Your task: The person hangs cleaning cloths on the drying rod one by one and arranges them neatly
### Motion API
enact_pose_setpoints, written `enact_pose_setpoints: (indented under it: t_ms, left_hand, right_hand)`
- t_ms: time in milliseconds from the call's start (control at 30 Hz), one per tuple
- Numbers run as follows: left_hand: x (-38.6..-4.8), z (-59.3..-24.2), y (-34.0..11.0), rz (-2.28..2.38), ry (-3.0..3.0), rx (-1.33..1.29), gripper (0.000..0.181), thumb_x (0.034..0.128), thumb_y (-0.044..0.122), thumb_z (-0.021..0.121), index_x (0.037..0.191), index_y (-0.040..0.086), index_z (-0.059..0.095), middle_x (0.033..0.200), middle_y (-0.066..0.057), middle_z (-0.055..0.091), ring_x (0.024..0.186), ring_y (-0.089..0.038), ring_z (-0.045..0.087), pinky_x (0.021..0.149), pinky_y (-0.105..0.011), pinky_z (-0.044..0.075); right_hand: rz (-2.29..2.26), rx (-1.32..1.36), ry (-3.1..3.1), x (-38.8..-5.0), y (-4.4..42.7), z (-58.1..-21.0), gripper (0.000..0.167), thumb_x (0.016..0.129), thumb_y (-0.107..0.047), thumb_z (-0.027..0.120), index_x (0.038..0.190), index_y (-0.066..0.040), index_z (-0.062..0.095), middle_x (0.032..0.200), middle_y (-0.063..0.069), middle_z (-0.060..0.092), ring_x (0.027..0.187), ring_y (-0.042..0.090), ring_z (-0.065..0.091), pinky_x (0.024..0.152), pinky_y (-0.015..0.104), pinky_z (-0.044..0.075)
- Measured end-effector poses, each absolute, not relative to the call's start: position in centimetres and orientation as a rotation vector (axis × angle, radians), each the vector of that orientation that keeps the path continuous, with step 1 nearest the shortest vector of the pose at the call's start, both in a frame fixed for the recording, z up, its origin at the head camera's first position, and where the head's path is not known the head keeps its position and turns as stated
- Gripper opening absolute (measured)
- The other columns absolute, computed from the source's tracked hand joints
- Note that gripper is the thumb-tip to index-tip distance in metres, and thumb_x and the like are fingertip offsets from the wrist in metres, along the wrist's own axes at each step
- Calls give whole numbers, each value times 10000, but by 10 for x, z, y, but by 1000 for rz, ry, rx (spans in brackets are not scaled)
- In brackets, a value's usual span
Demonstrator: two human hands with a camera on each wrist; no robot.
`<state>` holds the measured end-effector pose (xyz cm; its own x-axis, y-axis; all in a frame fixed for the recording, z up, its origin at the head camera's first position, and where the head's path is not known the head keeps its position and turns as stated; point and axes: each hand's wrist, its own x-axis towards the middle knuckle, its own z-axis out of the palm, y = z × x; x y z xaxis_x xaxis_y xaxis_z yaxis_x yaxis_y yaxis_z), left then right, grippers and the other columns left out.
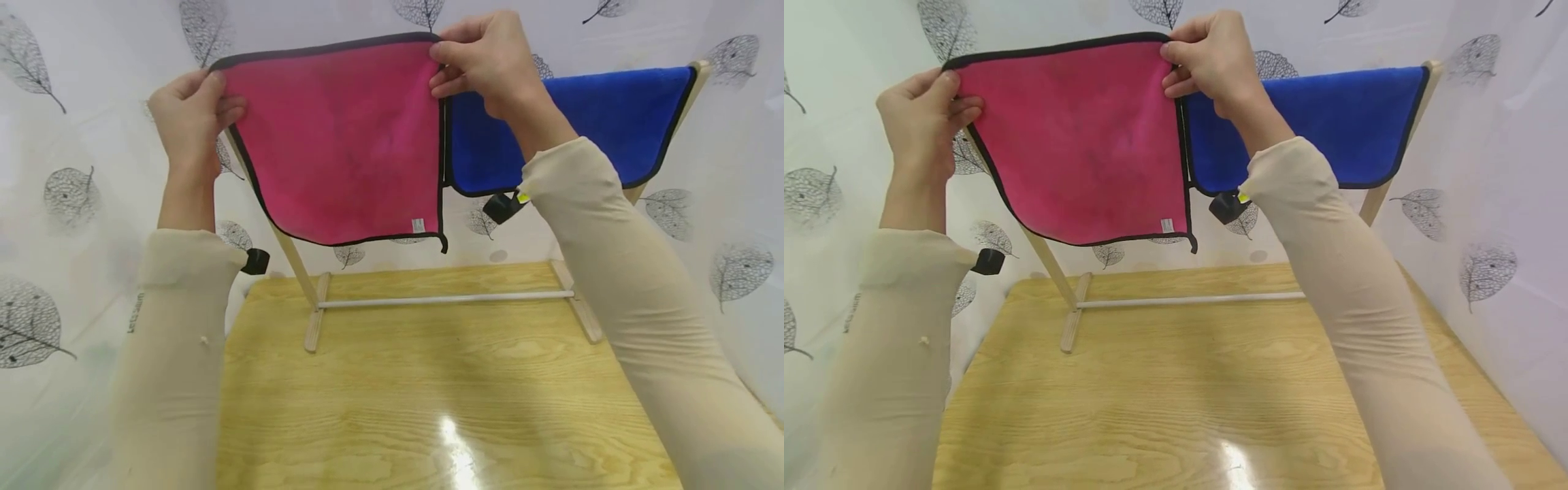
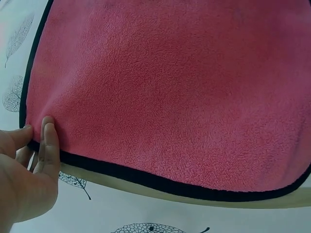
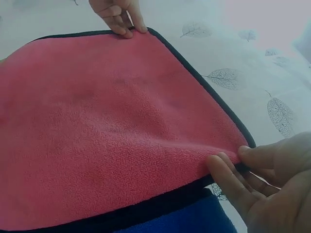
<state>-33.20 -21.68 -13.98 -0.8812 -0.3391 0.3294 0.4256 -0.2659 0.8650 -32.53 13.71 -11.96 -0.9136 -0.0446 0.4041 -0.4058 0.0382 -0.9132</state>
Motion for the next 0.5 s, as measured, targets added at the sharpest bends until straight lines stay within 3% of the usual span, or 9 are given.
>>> enact_pose_setpoints:
  t_ms: [200, 500]
  left_hand:
    - [-331, -139, -218, -2123, -1567, -150, 75, 942, 16, 725, 1003, -21, 748, 812, -118, 713, 653, -195, 722, 666, -255, 613]
    - [-334, -131, -217, -2104, -1558, -147, 171, 957, 40, 709, 1110, -26, 747, 958, -118, 737, 727, -209, 732, 763, -266, 612]
  right_hand:
    - [1997, 463, -2013, -332, 137, -119, 252, 945, 30, 704, 1185, 104, 687, 870, 171, 691, 644, 245, 712, 650, 310, 611]
    - [1843, 531, -2010, -337, 136, -116, 232, 986, -26, 672, 1197, 60, 711, 960, 135, 687, 754, 206, 723, 748, 256, 597]
